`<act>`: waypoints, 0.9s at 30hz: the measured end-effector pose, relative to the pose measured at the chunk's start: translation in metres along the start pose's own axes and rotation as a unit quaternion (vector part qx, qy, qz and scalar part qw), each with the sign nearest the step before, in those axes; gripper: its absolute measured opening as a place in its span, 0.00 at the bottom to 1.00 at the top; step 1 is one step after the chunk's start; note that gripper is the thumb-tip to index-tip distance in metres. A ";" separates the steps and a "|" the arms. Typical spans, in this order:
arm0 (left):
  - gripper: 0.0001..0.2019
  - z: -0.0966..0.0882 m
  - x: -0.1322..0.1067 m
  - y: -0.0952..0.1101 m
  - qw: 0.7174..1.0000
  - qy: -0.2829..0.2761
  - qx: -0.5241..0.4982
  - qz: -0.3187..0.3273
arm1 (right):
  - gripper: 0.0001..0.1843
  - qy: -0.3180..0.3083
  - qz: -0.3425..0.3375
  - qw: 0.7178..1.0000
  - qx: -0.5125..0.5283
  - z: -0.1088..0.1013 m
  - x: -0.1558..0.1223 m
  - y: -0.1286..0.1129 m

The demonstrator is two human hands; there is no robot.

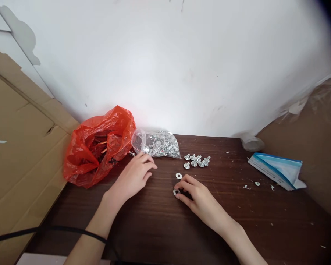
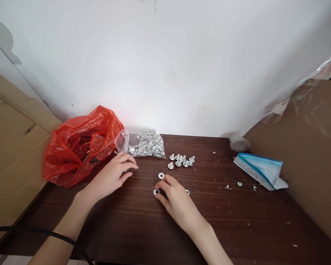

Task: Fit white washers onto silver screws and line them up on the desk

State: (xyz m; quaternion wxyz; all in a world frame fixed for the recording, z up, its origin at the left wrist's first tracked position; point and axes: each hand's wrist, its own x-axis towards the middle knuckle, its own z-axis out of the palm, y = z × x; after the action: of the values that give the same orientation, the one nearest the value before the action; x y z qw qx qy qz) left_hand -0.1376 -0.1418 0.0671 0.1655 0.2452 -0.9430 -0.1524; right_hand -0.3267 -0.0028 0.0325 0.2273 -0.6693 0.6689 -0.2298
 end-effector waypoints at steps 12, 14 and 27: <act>0.04 0.002 -0.010 -0.021 0.979 -0.026 0.174 -0.106 | 0.06 -0.013 0.032 0.999 0.009 -0.002 0.001 -0.005; 0.04 -0.001 -0.010 -0.022 0.980 -0.024 0.170 -0.104 | 0.05 -0.015 0.043 0.999 0.009 -0.003 0.002 -0.005; 0.04 0.022 0.022 0.027 0.992 0.082 -0.091 -0.008 | 0.06 0.050 -0.042 0.992 -0.111 0.000 -0.011 -0.016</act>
State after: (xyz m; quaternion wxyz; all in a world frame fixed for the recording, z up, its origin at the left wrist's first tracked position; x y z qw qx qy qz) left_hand -0.1754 -0.1259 0.0628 0.2624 0.2484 -0.9064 -0.2188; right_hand -0.3141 0.0080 0.0420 0.1078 -0.7054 0.6724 -0.1964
